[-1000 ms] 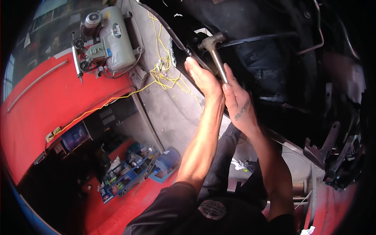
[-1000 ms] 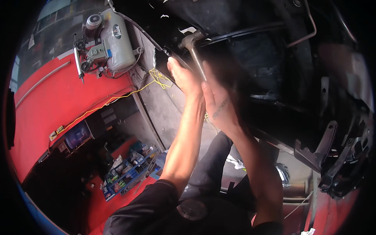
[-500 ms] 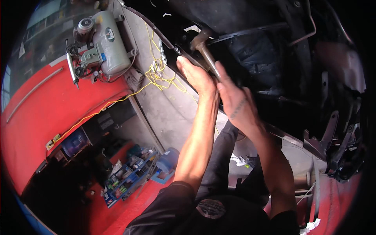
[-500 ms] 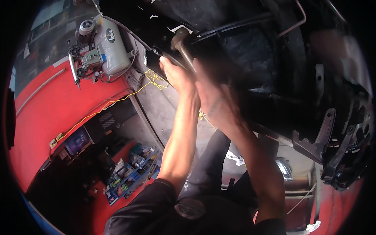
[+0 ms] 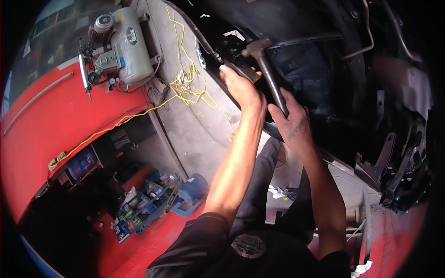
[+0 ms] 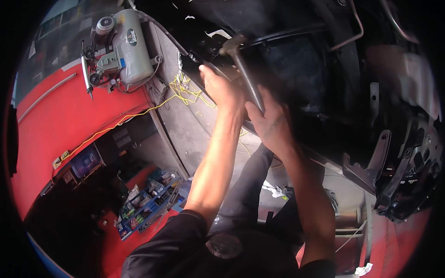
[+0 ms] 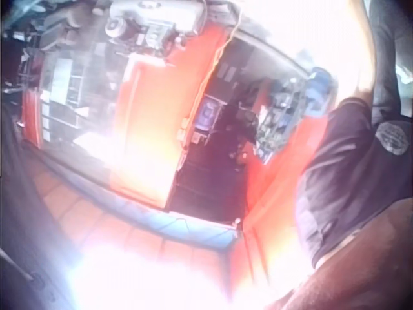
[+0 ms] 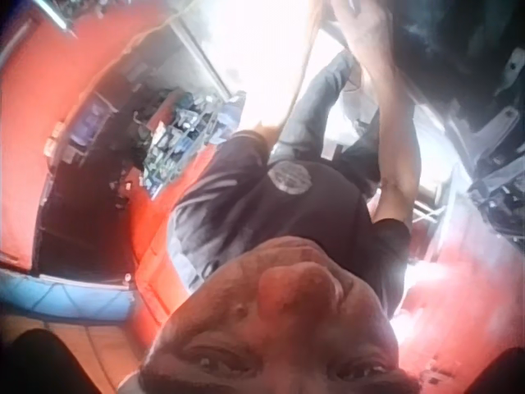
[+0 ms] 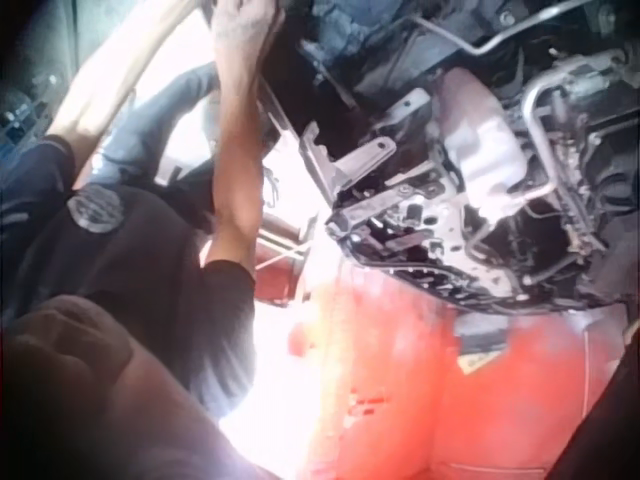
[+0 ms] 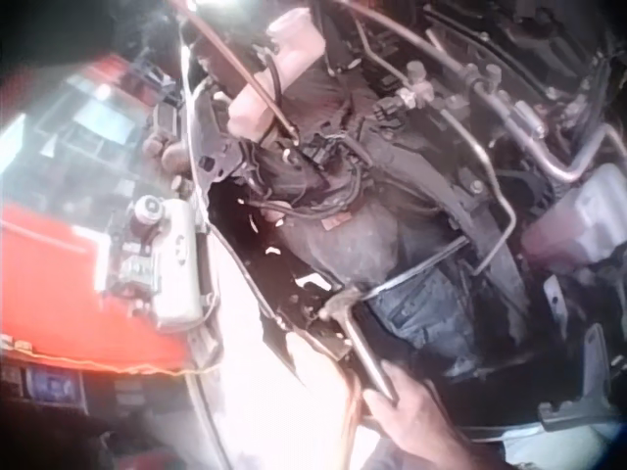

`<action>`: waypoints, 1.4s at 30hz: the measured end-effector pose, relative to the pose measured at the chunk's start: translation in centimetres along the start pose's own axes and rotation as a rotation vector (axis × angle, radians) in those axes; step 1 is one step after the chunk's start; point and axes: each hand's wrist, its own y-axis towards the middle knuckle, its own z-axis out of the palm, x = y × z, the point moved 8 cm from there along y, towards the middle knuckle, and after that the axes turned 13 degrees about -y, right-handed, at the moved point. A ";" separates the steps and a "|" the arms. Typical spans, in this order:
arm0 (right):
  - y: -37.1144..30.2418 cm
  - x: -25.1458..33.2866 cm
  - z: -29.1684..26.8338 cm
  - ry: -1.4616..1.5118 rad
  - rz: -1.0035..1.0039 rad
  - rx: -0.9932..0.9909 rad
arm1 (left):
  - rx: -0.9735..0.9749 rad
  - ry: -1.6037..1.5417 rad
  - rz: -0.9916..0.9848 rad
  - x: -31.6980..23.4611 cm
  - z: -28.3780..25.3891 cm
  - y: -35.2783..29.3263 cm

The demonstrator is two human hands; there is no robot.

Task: The person uses a hammer and a metal plate to straighten a damaged car body panel before positioning a headlight assembly into the front of the vehicle.

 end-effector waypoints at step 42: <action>-29.4 -3.9 7.2 -0.338 0.575 0.565 | 1.793 1.411 -0.333 -10.1 -29.6 -20.5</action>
